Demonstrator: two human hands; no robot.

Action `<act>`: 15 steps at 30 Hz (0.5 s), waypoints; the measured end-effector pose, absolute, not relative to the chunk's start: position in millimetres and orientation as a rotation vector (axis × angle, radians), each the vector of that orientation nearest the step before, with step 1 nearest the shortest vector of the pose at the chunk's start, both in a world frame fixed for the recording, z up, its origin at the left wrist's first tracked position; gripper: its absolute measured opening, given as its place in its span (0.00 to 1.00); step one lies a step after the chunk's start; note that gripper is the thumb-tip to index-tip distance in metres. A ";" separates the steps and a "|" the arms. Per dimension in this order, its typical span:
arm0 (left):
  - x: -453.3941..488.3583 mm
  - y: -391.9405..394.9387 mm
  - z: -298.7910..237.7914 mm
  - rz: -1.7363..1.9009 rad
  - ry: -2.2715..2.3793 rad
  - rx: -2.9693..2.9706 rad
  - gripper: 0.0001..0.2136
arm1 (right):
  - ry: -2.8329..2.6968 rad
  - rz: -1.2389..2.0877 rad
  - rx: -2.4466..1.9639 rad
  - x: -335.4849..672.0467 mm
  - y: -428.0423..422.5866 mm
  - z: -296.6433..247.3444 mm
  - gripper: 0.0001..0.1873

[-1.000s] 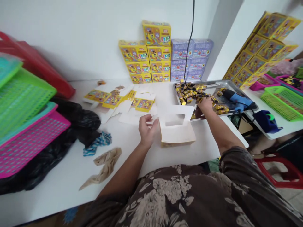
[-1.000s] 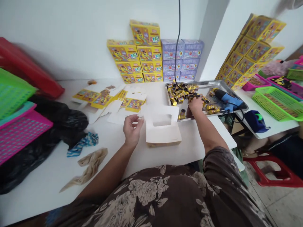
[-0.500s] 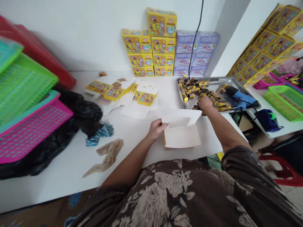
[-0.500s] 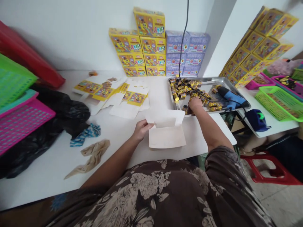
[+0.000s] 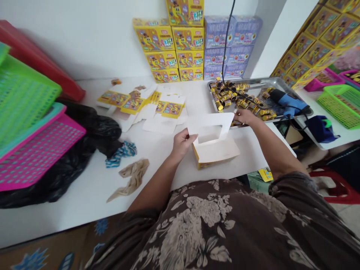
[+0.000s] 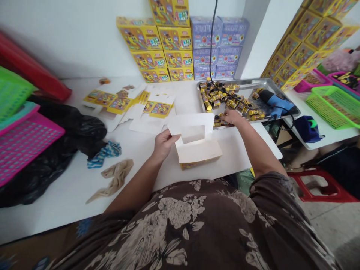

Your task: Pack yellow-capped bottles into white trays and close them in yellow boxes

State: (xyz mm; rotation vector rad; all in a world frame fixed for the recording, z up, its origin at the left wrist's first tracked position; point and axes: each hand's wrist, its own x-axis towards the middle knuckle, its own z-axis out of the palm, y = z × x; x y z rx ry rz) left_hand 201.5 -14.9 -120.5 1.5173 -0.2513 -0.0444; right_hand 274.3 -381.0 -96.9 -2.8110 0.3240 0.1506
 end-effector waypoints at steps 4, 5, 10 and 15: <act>204.4 -13.4 -122.5 -0.272 -0.265 1.566 0.18 | 0.270 0.214 -2.737 262.3 -375.8 -92.8 0.21; 204.4 -14.3 -122.6 -0.354 -0.271 1.566 0.18 | 0.251 0.245 -2.702 260.3 -374.8 -92.1 0.21; 204.6 -17.1 -119.7 -0.469 -0.243 1.501 0.17 | 0.196 0.358 -2.669 265.3 -366.8 -84.1 0.27; 219.6 -3.1 -119.4 -0.193 -0.096 1.477 0.24 | 0.262 0.618 -2.705 285.7 -362.8 -68.5 0.33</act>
